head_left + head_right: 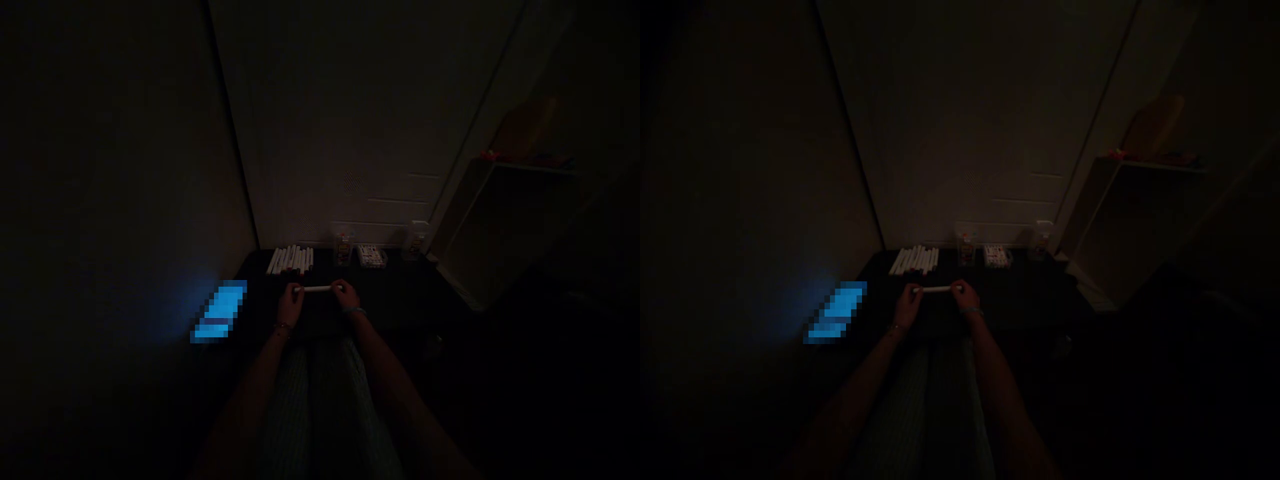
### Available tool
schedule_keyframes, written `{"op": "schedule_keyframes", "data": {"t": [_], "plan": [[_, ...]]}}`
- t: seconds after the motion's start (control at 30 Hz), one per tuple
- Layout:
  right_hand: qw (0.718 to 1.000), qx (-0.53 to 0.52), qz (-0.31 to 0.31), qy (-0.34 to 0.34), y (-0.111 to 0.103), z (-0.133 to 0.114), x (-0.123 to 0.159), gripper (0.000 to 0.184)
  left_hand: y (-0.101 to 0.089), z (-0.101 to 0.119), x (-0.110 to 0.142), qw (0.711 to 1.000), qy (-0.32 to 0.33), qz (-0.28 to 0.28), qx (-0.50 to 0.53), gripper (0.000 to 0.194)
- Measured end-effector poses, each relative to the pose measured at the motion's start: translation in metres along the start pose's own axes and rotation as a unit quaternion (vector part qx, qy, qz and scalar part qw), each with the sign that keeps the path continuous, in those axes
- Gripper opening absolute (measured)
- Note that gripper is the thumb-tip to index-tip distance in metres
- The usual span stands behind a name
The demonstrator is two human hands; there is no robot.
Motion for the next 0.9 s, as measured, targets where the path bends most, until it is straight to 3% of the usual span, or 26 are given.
{"op": "schedule_keyframes", "data": {"t": [0.33,0.7,0.9], "plan": [[1.0,0.005,-0.001,0.005,0.0002,-0.0016,-0.0014,0.026,0.0031,-0.0046,-0.0011,0.999,-0.02,0.0,0.025,0.035],[1.0,-0.006,-0.014,-0.001,-0.0054,-0.0071,0.0033,0.029,0.0013,-0.0067,-0.0035,0.999,-0.009,-0.006,0.034,0.027],[0.999,-0.031,-0.021,0.004,-0.0052,-0.0091,0.0032,0.027,0.0009,-0.0099,-0.005,0.997,-0.009,0.026,0.066,0.031]]}}
Point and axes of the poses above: each hand's wrist, its own x-axis away from the middle knuckle, its own y-axis out of the palm, z = x × y, the point moved 1 cm from there along -x, towards the middle knuckle, and after that the axes turned 5 degrees about x, right-handed, at the moved point
